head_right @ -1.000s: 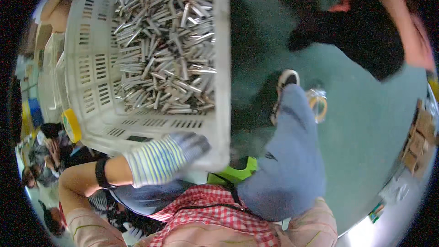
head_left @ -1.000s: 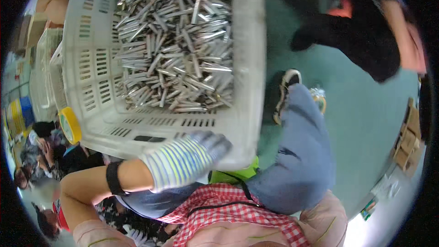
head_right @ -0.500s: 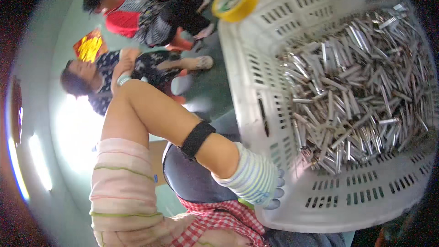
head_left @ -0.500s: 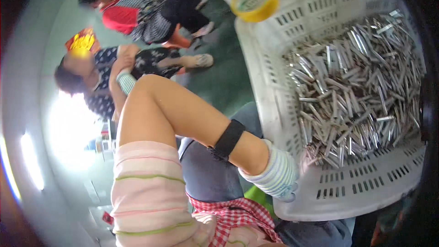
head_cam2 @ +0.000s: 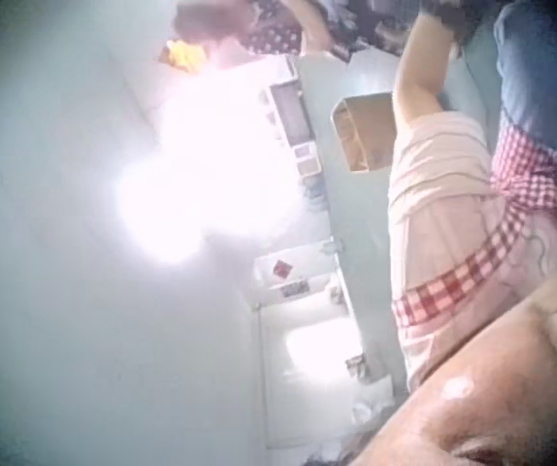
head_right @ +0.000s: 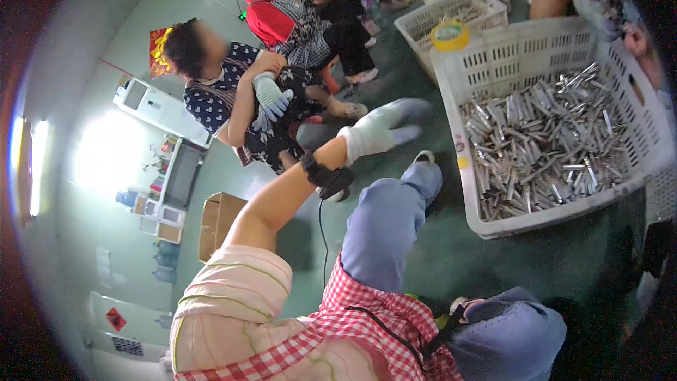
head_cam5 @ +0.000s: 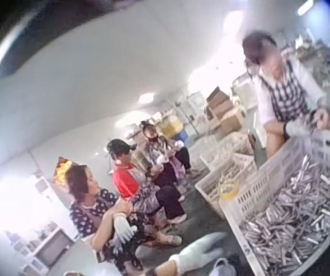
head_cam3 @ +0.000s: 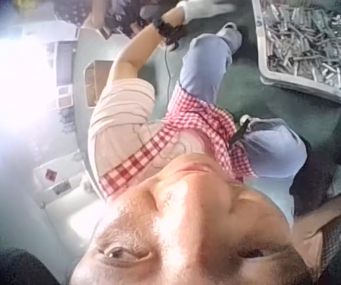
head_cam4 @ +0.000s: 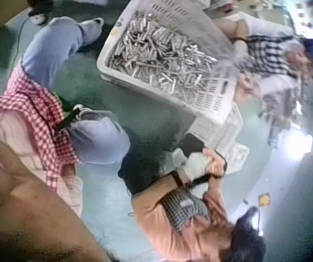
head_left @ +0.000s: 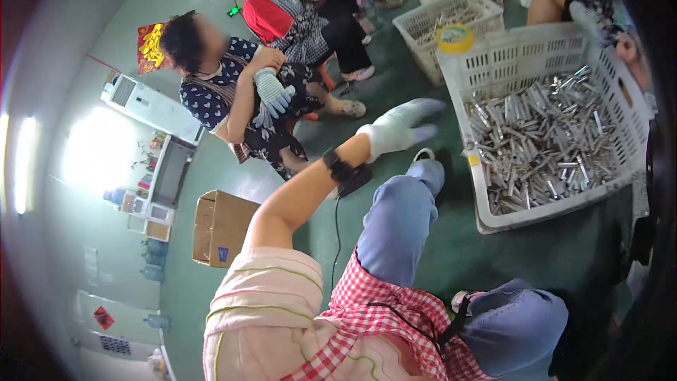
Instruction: The person sorts small metal components by hand into different plastic bins while sitting on a stool.
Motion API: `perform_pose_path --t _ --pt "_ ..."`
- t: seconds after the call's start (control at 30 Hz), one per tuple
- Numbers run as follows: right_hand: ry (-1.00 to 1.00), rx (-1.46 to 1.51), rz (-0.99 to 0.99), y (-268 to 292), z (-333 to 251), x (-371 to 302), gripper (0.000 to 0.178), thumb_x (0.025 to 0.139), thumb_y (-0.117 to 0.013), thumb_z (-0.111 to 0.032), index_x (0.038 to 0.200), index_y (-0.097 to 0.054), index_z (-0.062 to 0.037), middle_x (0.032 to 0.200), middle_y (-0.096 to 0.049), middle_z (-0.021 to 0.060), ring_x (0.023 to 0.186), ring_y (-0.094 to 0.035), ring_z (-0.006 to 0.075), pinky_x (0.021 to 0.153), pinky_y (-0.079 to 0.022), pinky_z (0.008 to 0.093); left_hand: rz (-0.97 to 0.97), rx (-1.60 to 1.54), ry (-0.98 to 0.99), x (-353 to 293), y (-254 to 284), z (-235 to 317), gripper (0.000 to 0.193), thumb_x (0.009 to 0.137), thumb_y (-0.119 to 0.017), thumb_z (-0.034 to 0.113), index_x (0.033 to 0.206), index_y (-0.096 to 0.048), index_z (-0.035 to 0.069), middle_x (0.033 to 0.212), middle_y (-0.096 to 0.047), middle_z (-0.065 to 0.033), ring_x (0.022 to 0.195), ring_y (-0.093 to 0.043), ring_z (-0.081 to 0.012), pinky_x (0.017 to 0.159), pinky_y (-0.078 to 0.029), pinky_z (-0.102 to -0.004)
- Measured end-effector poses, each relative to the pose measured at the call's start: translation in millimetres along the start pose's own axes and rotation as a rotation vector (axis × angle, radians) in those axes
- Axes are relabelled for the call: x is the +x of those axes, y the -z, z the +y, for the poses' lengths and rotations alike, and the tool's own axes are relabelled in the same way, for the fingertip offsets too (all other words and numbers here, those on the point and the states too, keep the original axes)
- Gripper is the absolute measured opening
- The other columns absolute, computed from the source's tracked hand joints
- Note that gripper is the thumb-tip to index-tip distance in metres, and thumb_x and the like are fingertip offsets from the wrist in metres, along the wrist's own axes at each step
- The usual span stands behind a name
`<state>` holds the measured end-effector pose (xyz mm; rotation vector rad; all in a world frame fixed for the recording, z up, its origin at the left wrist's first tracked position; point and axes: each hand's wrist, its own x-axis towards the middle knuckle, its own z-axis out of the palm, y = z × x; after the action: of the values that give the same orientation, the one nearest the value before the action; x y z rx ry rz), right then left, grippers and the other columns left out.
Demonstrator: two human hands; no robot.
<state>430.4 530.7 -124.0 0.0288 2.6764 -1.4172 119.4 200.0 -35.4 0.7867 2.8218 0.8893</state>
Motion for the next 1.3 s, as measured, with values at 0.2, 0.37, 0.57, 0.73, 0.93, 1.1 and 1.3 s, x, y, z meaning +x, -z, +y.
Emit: perform_pose_path --t 0.2,0.37,0.57,0.73,0.93,1.1,1.3 --pt "0.163 0.005 -0.048 -16 -38 -36 0.035 0.074 -0.063 -0.012 0.108 -0.059 -0.0024 0.105 -0.062 0.0136 0.092 -0.059 0.0286 0.08 -0.047 0.0336 -0.664 0.112 0.713 -175 -49 -47 0.043 0.088 -0.05 0.025 0.124 -0.048 0.001 0.122 -0.052 -0.0186 0.106 -0.054 -0.0292 0.092 -0.043 -0.0365" --pt "0.209 -0.071 -0.013 -15 -51 -14 0.036 0.074 -0.063 -0.012 0.108 -0.059 -0.0025 0.106 -0.062 0.0137 0.092 -0.059 0.0287 0.081 -0.046 0.0334 -1.061 -0.012 0.67 -269 -159 -34 0.04 0.088 -0.049 0.026 0.12 -0.048 0.001 0.118 -0.052 -0.0175 0.103 -0.053 -0.0279 0.089 -0.043 -0.0359" --pt "0.212 -0.141 -0.003 13 -52 72 0.036 0.074 -0.063 -0.012 0.109 -0.059 -0.0025 0.106 -0.062 0.014 0.093 -0.059 0.0288 0.081 -0.046 0.0332 -0.991 -0.132 0.579 -249 -211 -9 0.037 0.088 -0.049 0.027 0.116 -0.048 0.002 0.113 -0.051 -0.0161 0.099 -0.052 -0.0264 0.086 -0.042 -0.0351" --pt "0.069 -0.113 -0.052 61 -33 144 0.037 0.074 -0.063 -0.011 0.109 -0.059 -0.0026 0.106 -0.061 0.0142 0.094 -0.059 0.0289 0.082 -0.046 0.033 -0.888 -0.132 0.8 -199 -155 -18 0.034 0.089 -0.049 0.027 0.112 -0.048 0.002 0.109 -0.051 -0.015 0.095 -0.051 -0.0251 0.083 -0.041 -0.0344" --pt "0.034 -0.006 -0.038 90 29 184 0.034 0.081 -0.059 -0.012 0.114 -0.056 -0.0035 0.11 -0.06 0.0133 0.102 -0.056 0.0262 0.09 -0.043 0.0321 -0.925 -0.179 0.978 -174 -174 -11 0.032 0.089 -0.048 0.028 0.108 -0.049 0.003 0.104 -0.051 -0.0136 0.091 -0.05 -0.0236 0.08 -0.04 -0.0336" --pt "-0.03 -0.295 -0.103 139 51 202 0.034 0.084 -0.056 -0.012 0.117 -0.054 -0.0041 0.114 -0.058 0.0113 0.102 -0.055 0.0228 0.09 -0.043 0.0312 -0.925 -0.246 1.006 -174 -182 -13 0.03 0.089 -0.048 0.029 0.104 -0.049 0.003 0.1 -0.05 -0.0124 0.088 -0.05 -0.0223 0.077 -0.04 -0.033" --pt "-0.028 -0.648 -0.124 241 130 215 0.034 0.087 -0.051 -0.013 0.12 -0.051 -0.0047 0.118 -0.056 0.009 0.102 -0.054 0.0186 0.09 -0.042 0.0302 -0.811 -0.197 1.034 -179 -152 -9 0.028 0.089 -0.048 0.03 0.1 -0.049 0.004 0.095 -0.05 -0.0111 0.084 -0.049 -0.0208 0.074 -0.039 -0.0322"
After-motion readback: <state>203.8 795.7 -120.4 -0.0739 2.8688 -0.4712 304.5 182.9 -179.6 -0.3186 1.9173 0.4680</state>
